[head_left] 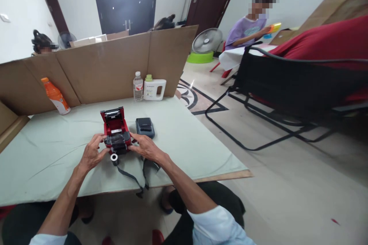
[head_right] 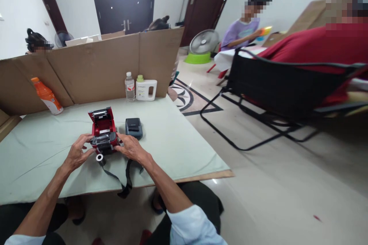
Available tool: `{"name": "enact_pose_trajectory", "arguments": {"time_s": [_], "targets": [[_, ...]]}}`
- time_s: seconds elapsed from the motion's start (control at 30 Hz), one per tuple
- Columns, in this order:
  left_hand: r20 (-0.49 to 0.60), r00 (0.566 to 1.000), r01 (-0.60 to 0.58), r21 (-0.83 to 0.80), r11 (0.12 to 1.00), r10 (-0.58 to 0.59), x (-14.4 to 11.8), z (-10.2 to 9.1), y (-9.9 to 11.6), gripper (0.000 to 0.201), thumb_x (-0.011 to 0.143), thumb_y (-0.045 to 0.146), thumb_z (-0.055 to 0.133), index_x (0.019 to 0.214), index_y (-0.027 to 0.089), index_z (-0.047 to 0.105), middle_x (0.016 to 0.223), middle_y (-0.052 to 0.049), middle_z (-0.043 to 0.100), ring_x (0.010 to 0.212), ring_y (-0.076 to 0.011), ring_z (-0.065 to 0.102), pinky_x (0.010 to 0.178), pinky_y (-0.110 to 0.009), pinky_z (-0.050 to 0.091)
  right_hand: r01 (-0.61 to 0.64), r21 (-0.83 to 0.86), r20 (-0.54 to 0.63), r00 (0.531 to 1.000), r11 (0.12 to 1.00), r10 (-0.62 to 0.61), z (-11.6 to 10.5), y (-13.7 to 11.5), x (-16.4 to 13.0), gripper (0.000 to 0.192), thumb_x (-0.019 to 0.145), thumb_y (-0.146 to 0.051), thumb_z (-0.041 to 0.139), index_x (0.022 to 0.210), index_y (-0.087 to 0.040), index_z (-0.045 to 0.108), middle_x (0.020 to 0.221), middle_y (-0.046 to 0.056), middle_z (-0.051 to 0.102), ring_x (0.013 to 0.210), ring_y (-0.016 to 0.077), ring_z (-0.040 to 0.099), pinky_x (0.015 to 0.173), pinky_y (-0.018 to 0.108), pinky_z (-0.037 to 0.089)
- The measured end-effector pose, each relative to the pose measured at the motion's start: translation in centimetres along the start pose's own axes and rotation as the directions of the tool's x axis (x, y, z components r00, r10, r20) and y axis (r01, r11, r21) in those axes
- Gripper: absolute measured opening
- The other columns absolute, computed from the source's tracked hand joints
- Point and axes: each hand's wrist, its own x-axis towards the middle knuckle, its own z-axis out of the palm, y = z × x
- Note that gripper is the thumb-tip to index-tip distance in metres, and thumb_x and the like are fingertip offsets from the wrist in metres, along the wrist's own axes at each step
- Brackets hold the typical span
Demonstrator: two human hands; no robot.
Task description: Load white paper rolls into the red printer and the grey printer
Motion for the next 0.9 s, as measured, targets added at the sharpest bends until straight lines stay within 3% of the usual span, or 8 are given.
{"name": "enact_pose_trajectory", "arguments": {"time_s": [0.17,0.3,0.4,0.63,0.77,0.9], "targets": [[0.025,1.0,-0.012,0.017,1.0,0.011,0.7,-0.6,0.0,0.045,0.083,0.023,0.07,0.127,0.024,0.062,0.137,-0.011,0.06,0.11,-0.0241,0.067,0.076,-0.034,0.063,0.031,0.004,-0.004,1.0,1.0,-0.031,-0.1,-0.1,0.0,0.046,0.089,-0.021,0.068,0.134,-0.025,0.064,0.117,0.005,0.076,0.103,0.024,0.069,0.092,0.034,0.051],[0.036,0.997,-0.072,0.066,0.995,0.07,1.6,-0.5,0.4,0.053,0.08,0.019,0.071,0.132,0.024,0.063,0.145,-0.013,0.055,0.133,-0.0314,0.056,0.107,-0.051,0.055,0.054,-0.018,-0.023,0.998,0.998,-0.054,0.1,0.4,0.0,0.051,0.088,-0.019,0.068,0.138,-0.024,0.06,0.123,0.008,0.073,0.107,0.025,0.069,0.096,0.037,0.051],[0.047,0.99,-0.137,0.111,0.984,0.133,2.3,-0.1,1.0,0.049,0.078,0.014,0.07,0.126,0.024,0.068,0.146,-0.013,0.056,0.137,-0.034,0.052,0.116,-0.058,0.046,0.067,-0.044,-0.044,0.997,0.997,-0.069,0.5,1.2,0.1,0.061,0.088,-0.02,0.071,0.147,-0.022,0.053,0.132,0.012,0.069,0.114,0.0273,0.067,0.101,0.042,0.051],[0.014,0.983,-0.184,0.058,0.981,0.184,4.3,0.9,1.3,0.027,0.086,0.014,0.061,0.103,0.024,0.079,0.12,-0.01,0.073,0.123,-0.0291,0.063,0.114,-0.055,0.048,0.17,-0.129,-0.174,0.966,0.977,-0.191,0.3,1.2,0.6,0.068,0.086,-0.018,0.072,0.15,-0.024,0.051,0.142,0.014,0.061,0.134,0.0298,0.056,0.114,0.048,0.047],[0.001,0.99,-0.141,-0.029,0.99,0.141,5.6,0.9,1.3,0.025,0.088,0.014,0.056,0.091,0.022,0.08,0.109,-0.01,0.077,0.109,-0.026,0.069,0.105,-0.048,0.054,0.217,-0.159,-0.219,0.943,0.963,-0.249,0.2,0.3,1.8,0.064,0.083,-0.013,0.071,0.145,-0.021,0.058,0.14,0.015,0.061,0.134,0.0297,0.056,0.116,0.048,0.046],[0.009,0.999,-0.044,-0.142,0.989,0.046,6.7,0.5,1.6,0.025,0.089,0.018,0.055,0.094,0.02,0.08,0.104,-0.009,0.079,0.098,-0.0231,0.071,0.096,-0.04,0.057,0.252,-0.141,-0.213,0.937,0.957,-0.278,0.0,-0.9,3.6,0.055,0.084,-0.014,0.071,0.138,-0.021,0.065,0.134,0.014,0.066,0.128,0.0283,0.061,0.111,0.046,0.049]]}}
